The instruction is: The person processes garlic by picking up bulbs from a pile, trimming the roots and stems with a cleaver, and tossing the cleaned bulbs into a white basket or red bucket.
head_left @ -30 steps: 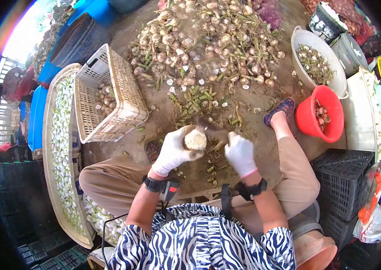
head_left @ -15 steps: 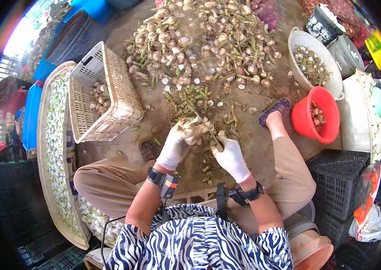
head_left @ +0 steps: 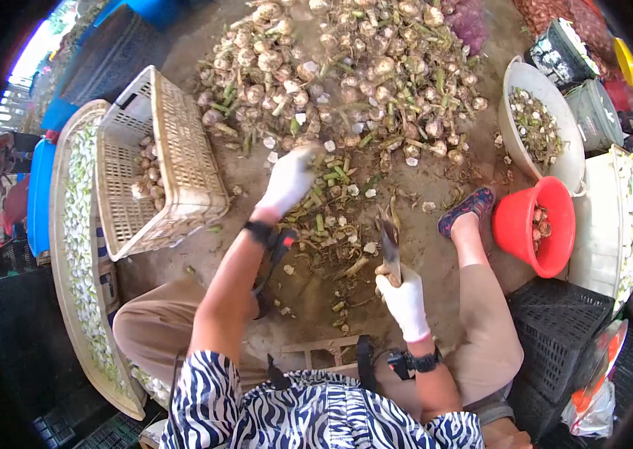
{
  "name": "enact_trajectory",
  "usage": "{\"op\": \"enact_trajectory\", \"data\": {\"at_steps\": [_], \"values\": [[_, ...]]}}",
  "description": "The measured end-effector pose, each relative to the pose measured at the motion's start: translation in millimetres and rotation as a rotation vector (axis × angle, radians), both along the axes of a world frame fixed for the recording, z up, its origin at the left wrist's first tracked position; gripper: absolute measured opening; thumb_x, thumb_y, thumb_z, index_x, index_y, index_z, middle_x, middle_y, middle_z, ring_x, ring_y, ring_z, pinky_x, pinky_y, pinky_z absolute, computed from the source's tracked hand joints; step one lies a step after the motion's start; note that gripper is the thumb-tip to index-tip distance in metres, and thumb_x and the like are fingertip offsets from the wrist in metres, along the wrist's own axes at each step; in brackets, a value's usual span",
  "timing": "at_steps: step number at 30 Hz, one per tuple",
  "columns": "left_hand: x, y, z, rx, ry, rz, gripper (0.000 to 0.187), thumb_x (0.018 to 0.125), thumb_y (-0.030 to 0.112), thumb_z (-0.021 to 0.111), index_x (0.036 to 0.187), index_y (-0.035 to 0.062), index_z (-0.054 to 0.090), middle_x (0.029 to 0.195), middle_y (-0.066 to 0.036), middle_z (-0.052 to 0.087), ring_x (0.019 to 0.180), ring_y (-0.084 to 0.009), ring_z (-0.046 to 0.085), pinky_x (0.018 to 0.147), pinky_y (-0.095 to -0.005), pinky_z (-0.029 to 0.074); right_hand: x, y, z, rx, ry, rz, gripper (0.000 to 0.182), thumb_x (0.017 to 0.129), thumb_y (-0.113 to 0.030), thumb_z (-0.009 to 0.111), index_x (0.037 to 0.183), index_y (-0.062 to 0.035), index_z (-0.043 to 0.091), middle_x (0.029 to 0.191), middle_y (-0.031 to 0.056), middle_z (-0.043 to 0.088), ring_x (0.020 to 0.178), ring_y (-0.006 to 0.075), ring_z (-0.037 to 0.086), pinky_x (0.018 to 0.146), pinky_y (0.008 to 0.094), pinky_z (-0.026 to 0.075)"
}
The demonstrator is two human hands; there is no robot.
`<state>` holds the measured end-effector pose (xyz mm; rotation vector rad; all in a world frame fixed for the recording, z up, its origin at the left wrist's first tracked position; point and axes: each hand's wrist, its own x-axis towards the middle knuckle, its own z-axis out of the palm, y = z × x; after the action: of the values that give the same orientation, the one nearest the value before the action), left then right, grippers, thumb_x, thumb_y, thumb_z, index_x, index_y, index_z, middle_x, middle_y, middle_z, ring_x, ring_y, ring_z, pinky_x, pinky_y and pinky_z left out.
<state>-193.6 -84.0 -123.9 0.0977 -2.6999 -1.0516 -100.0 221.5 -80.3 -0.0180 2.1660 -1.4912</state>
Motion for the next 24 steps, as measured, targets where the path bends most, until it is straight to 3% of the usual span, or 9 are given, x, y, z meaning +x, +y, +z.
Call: {"op": "enact_trajectory", "data": {"at_steps": [4,6,8,11,14,17,19,20,24], "values": [[-95,-7,-131,-0.695,-0.597,-0.239,0.036,0.086,0.009,0.055,0.121,0.0017,0.061,0.116,-0.024,0.064,0.103,-0.035,0.066,0.081,-0.0464,0.054,-5,6,-13,0.037,-0.047,-0.037,0.005,0.083,-0.002,0.066,0.087,-0.0008,0.065,0.067,0.0073,0.061,0.059,0.0129,0.06,0.055,0.0275,0.048],[-122,-20,-148,-1.127,-0.667,-0.479,0.039,0.083,0.008,0.059,0.121,-0.0009,0.059,0.118,-0.025,0.062,0.089,-0.0313,0.068,0.064,-0.0428,0.055,-18,1,3,0.059,-0.151,-0.034,0.005,0.083,-0.002,0.065,0.089,-0.0007,0.066,0.072,0.0094,0.064,0.061,0.0143,0.061,0.058,0.028,0.049],[-123,-40,-196,-1.495,-0.45,-0.264,0.041,0.089,0.014,0.054,0.127,-0.0025,0.055,0.106,-0.021,0.066,0.081,-0.0342,0.068,0.062,-0.0411,0.054,-19,2,-1,0.087,-0.083,-0.027,0.007,0.083,-0.001,0.065,0.09,-0.0002,0.066,0.074,0.0101,0.065,0.063,0.0149,0.061,0.061,0.0276,0.049],[-123,-41,-164,-1.26,-0.6,-0.178,0.051,0.085,0.018,0.063,0.129,-0.0045,0.052,0.104,-0.021,0.067,0.084,-0.0337,0.068,0.067,-0.0439,0.054,-18,4,-6,0.096,-0.101,-0.032,0.008,0.083,-0.001,0.066,0.091,0.0,0.066,0.071,0.0094,0.063,0.063,0.0146,0.061,0.061,0.028,0.048],[-105,-37,-79,-0.43,-0.871,-0.208,0.073,0.07,0.026,0.083,0.129,-0.0027,0.052,0.109,-0.021,0.066,0.095,-0.0304,0.068,0.082,-0.0423,0.055,-17,10,-10,0.076,-0.091,-0.039,0.008,0.083,-0.002,0.066,0.091,-0.0006,0.066,0.07,0.0108,0.063,0.062,0.0182,0.062,0.059,0.0309,0.049],[-44,-10,-32,0.384,-0.625,-0.236,0.077,0.066,0.024,0.088,0.131,0.0009,0.054,0.117,-0.012,0.068,0.106,-0.0195,0.064,0.097,-0.0319,0.05,-17,9,-4,0.141,0.069,-0.042,0.007,0.084,-0.005,0.065,0.09,-0.0019,0.066,0.072,0.0148,0.064,0.062,0.0278,0.064,0.058,0.0357,0.05],[-2,27,26,0.529,-0.536,-0.278,0.072,0.067,0.022,0.087,0.128,0.001,0.055,0.115,-0.009,0.068,0.106,-0.0155,0.062,0.096,-0.0315,0.05,-15,5,1,0.293,0.365,0.028,0.013,0.084,-0.007,0.067,0.095,-0.0002,0.066,0.067,0.0156,0.061,0.058,0.0254,0.063,0.055,0.0341,0.049],[20,37,26,0.626,-0.518,-0.26,0.072,0.068,0.018,0.087,0.129,0.0011,0.052,0.117,-0.009,0.066,0.106,-0.0151,0.062,0.096,-0.0312,0.05,-16,-1,15,0.287,0.483,0.066,0.015,0.081,-0.007,0.068,0.094,-0.0007,0.065,0.072,0.0187,0.062,0.067,0.0365,0.064,0.059,0.0397,0.051],[85,79,52,0.588,-0.391,-0.301,0.071,0.069,0.018,0.085,0.128,0.0003,0.048,0.11,-0.01,0.066,0.098,-0.0164,0.064,0.085,-0.0306,0.052,-3,-8,46,0.431,0.745,0.373,0.021,0.072,-0.011,0.069,0.085,-0.0083,0.054,0.076,0.0102,0.061,0.073,0.0307,0.064,0.063,0.0412,0.051]]}}
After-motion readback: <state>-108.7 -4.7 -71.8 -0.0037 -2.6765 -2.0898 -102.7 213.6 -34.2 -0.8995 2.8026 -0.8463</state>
